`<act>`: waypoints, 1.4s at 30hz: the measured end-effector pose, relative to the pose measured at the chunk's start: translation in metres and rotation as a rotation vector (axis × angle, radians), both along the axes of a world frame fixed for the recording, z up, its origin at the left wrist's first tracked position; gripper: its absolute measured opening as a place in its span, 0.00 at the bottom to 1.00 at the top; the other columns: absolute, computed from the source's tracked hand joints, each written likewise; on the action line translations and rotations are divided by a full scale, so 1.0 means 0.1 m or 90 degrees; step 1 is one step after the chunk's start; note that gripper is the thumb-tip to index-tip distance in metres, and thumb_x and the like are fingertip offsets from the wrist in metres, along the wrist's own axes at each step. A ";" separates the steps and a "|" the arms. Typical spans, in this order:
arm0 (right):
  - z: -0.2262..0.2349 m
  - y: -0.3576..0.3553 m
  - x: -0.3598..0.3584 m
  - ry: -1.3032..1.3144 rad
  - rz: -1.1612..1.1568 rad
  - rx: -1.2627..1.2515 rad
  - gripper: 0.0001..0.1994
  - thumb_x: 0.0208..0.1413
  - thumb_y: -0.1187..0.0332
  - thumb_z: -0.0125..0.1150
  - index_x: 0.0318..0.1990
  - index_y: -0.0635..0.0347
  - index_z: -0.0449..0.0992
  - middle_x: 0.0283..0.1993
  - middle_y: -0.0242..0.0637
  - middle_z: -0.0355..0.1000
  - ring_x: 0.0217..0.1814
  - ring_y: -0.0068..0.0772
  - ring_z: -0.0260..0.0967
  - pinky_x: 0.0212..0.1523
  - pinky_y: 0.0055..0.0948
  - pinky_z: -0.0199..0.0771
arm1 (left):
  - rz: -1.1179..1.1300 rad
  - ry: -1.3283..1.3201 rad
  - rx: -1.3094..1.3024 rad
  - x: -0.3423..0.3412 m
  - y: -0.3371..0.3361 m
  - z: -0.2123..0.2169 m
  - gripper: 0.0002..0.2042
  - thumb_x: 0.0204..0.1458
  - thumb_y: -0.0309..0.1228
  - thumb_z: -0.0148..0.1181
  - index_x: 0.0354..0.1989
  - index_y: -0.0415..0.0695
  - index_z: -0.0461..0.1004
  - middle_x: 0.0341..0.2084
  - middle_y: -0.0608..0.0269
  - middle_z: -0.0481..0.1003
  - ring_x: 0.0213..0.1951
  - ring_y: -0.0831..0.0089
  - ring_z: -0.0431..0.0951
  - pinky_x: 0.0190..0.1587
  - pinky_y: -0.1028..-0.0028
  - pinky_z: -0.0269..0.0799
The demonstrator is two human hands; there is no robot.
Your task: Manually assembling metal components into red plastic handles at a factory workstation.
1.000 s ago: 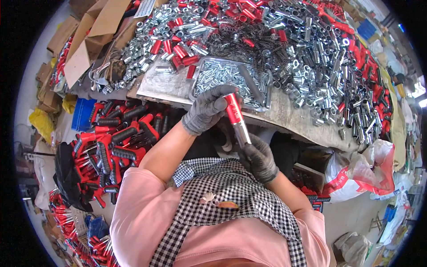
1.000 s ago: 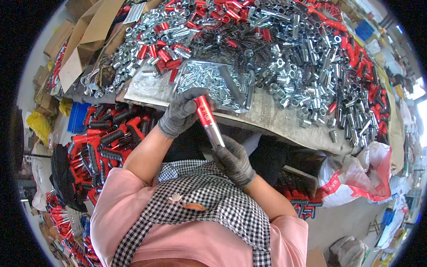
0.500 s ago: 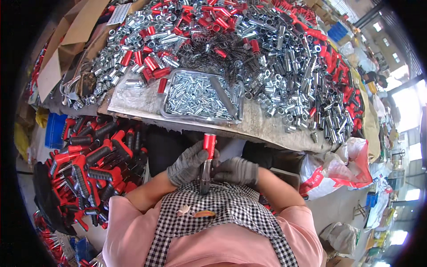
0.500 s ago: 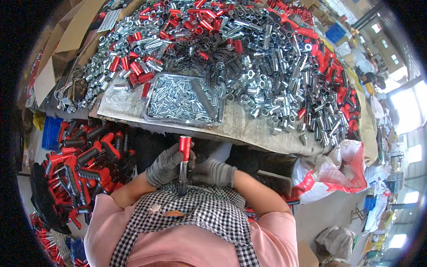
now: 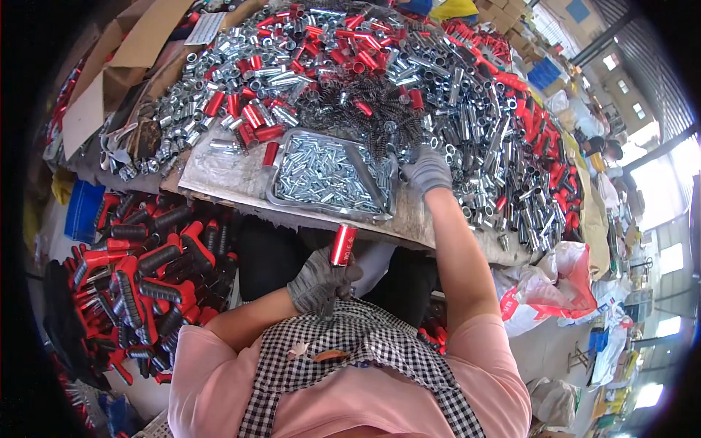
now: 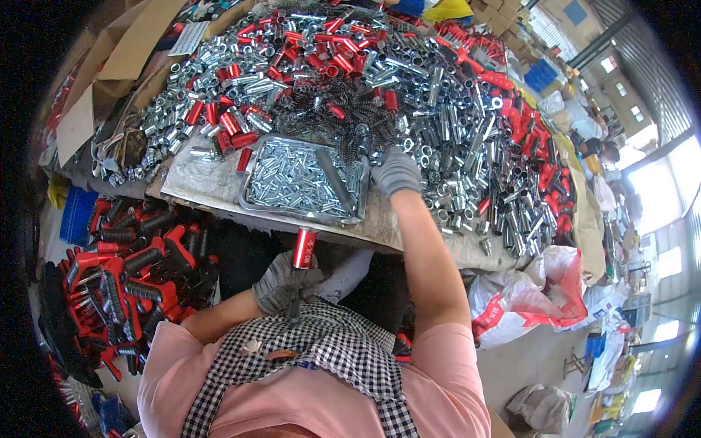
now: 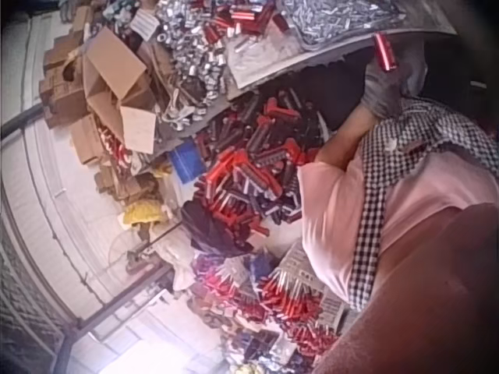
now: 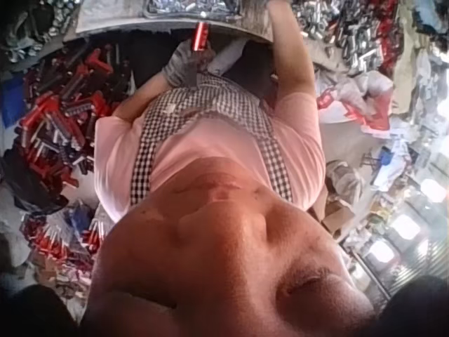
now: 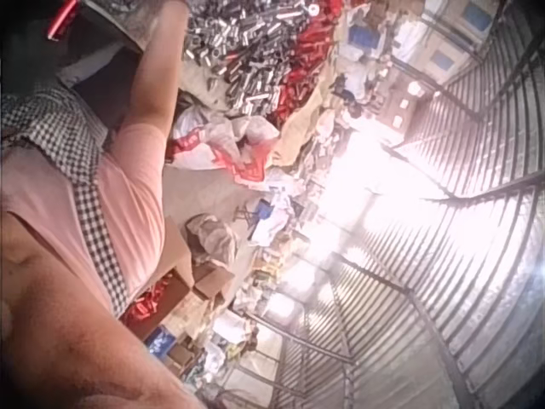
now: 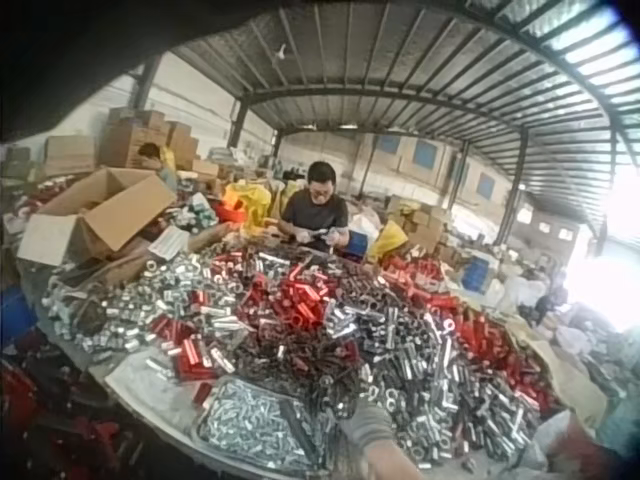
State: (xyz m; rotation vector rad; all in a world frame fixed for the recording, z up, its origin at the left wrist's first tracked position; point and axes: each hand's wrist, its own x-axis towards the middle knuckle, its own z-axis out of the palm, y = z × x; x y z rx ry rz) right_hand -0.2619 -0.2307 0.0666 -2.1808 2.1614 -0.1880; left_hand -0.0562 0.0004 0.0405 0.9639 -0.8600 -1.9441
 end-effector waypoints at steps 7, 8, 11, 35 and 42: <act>0.42 0.19 -0.46 -0.432 0.248 0.086 0.13 0.47 0.64 0.58 0.40 0.59 0.77 0.32 0.42 0.74 0.35 0.35 0.73 0.37 0.28 0.73 | -0.045 -0.433 -0.330 0.16 -0.31 0.10 0.13 0.44 0.28 0.66 0.32 0.38 0.68 0.18 0.63 0.71 0.18 0.78 0.73 0.21 0.76 0.68; 0.72 0.54 -0.23 -0.700 0.146 0.238 0.13 0.45 0.67 0.63 0.40 0.59 0.77 0.32 0.38 0.73 0.34 0.30 0.72 0.34 0.23 0.72 | -0.003 -0.417 -0.388 0.21 -0.32 -0.08 0.14 0.45 0.28 0.66 0.37 0.36 0.70 0.20 0.60 0.73 0.19 0.78 0.74 0.23 0.75 0.70; 0.62 0.97 -0.16 -0.549 0.489 0.149 0.12 0.47 0.67 0.63 0.40 0.59 0.76 0.34 0.37 0.74 0.35 0.36 0.72 0.35 0.26 0.72 | -0.018 -0.476 -0.437 0.16 -0.37 0.02 0.19 0.43 0.30 0.66 0.44 0.37 0.71 0.24 0.56 0.75 0.25 0.71 0.77 0.32 0.72 0.72; 0.57 1.27 -0.20 -0.365 0.634 -0.105 0.14 0.33 0.79 0.59 0.32 0.58 0.73 0.39 0.39 0.70 0.42 0.42 0.69 0.40 0.37 0.73 | -0.184 -0.592 -0.486 -0.19 -0.76 0.39 0.19 0.39 0.39 0.66 0.39 0.43 0.75 0.28 0.49 0.76 0.32 0.52 0.77 0.37 0.64 0.72; 0.54 1.01 -0.22 -0.471 0.707 -0.065 0.12 0.53 0.69 0.51 0.45 0.59 0.71 0.44 0.42 0.68 0.49 0.45 0.66 0.53 0.42 0.64 | -0.223 -0.572 -0.462 -0.21 -0.90 0.33 0.23 0.37 0.37 0.70 0.44 0.46 0.73 0.38 0.58 0.77 0.43 0.62 0.77 0.46 0.67 0.71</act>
